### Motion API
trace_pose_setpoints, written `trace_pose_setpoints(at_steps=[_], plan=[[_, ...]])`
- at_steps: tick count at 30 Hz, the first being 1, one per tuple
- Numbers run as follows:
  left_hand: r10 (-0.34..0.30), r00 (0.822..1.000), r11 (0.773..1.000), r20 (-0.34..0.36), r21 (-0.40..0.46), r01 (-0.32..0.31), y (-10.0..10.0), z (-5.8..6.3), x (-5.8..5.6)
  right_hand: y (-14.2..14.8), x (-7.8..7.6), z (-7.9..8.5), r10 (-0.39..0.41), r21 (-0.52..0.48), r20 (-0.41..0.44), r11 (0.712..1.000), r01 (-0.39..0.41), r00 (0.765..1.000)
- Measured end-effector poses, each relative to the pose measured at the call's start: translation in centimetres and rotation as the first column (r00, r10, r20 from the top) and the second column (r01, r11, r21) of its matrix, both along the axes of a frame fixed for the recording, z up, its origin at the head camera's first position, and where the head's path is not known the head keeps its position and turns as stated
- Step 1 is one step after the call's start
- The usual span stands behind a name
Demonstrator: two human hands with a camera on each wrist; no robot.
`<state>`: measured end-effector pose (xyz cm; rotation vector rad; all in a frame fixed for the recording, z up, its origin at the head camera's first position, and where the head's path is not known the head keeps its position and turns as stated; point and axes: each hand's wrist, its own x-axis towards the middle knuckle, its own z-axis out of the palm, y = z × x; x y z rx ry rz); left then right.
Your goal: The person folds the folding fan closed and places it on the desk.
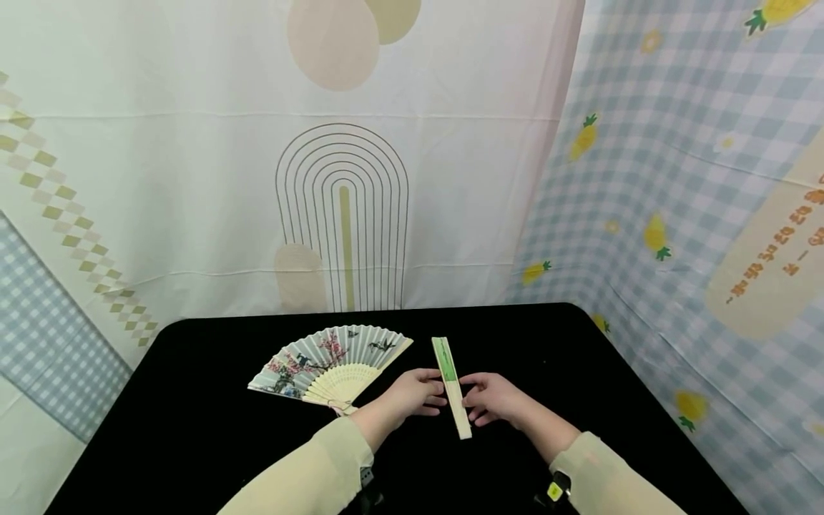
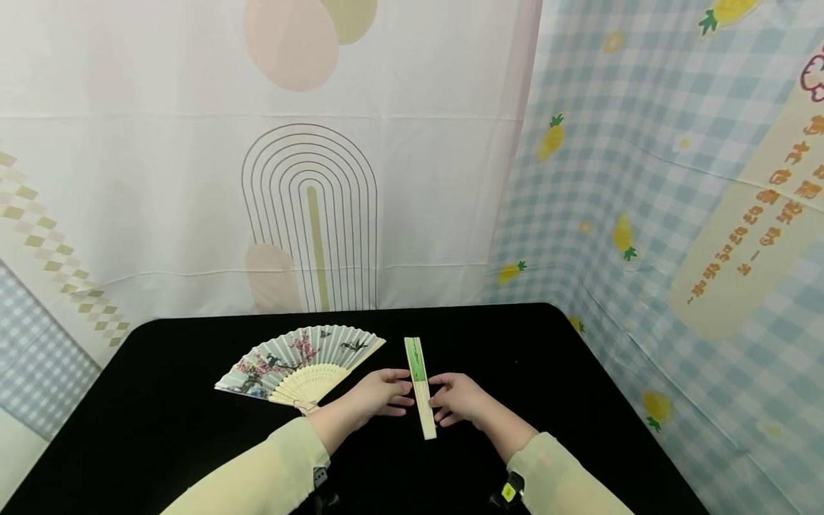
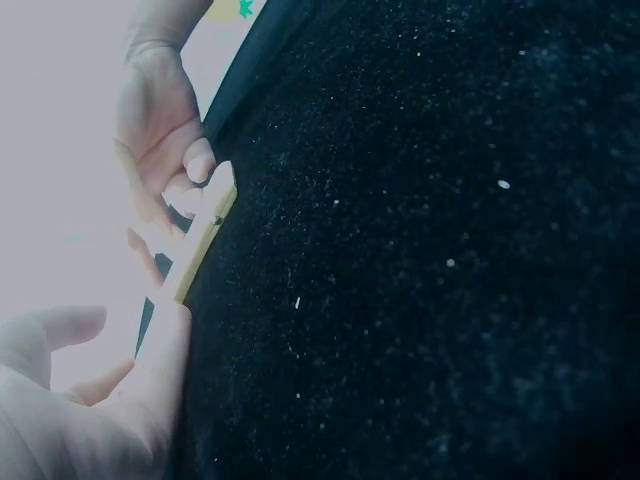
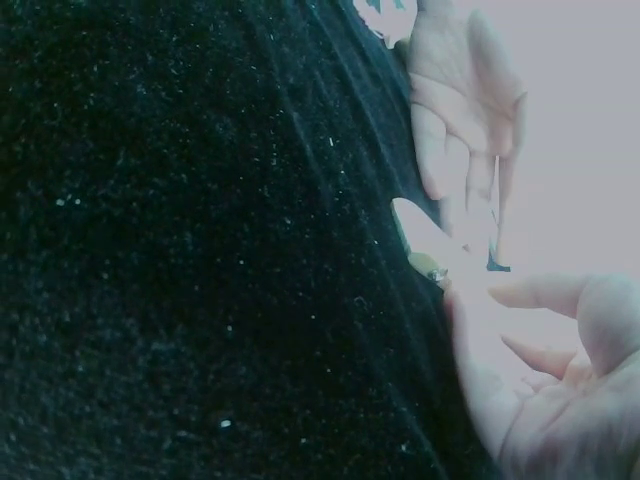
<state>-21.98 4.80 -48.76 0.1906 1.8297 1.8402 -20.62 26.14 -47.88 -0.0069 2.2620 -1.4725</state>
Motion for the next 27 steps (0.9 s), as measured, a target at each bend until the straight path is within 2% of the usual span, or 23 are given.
trace_pose_setpoints(at_steps=[6, 8, 10, 12, 14, 16, 19, 23, 27], plan=[[-0.021, 1.0, 0.999, -0.003, -0.026, 0.02, -1.0, 0.6, 0.4, -0.3, 0.3, 0.3, -0.036, 0.031, -0.044, 0.999, 0.037, 0.998], [-0.04, 0.998, 0.998, -0.043, -0.044, 0.038, -1.4, 0.8, 0.6, -0.4, 0.4, 0.4, -0.055, 0.039, -0.066, 0.998, 0.058, 0.996], [-0.064, 0.991, 0.994, -0.119, -0.092, 0.053, -1.7, 1.1, 0.8, -0.5, 0.5, 0.4, -0.074, 0.045, -0.096, 0.996, 0.079, 0.993], [-0.093, 0.971, 0.985, -0.222, -0.165, 0.056, -2.0, 1.4, 1.0, -0.7, 0.5, 0.4, -0.087, 0.051, -0.135, 0.994, 0.095, 0.987], [-0.121, 0.939, 0.967, -0.323, -0.253, 0.037, -2.3, 1.8, 1.2, -0.8, 0.5, 0.6, -0.095, 0.057, -0.176, 0.993, 0.106, 0.98], [-0.144, 0.908, 0.946, -0.394, -0.325, 0.009, -2.8, 2.3, 1.6, -1.0, 0.5, 0.8, -0.096, 0.063, -0.216, 0.992, 0.112, 0.972], [-0.167, 0.875, 0.928, -0.455, -0.373, -0.017, -3.8, 3.3, 2.2, -1.4, 0.5, 1.1, -0.089, 0.075, -0.274, 0.991, 0.114, 0.957], [-0.173, 0.846, 0.911, -0.505, -0.409, -0.058, -5.3, 4.2, 2.8, -1.8, 0.4, 1.4, -0.05, 0.126, -0.36, 0.987, 0.102, 0.932], [-0.177, 0.806, 0.869, -0.565, -0.474, -0.141, -7.1, 4.7, 3.3, -1.9, 0.3, 1.7, 0.02, 0.177, -0.419, 0.982, 0.06, 0.908]])
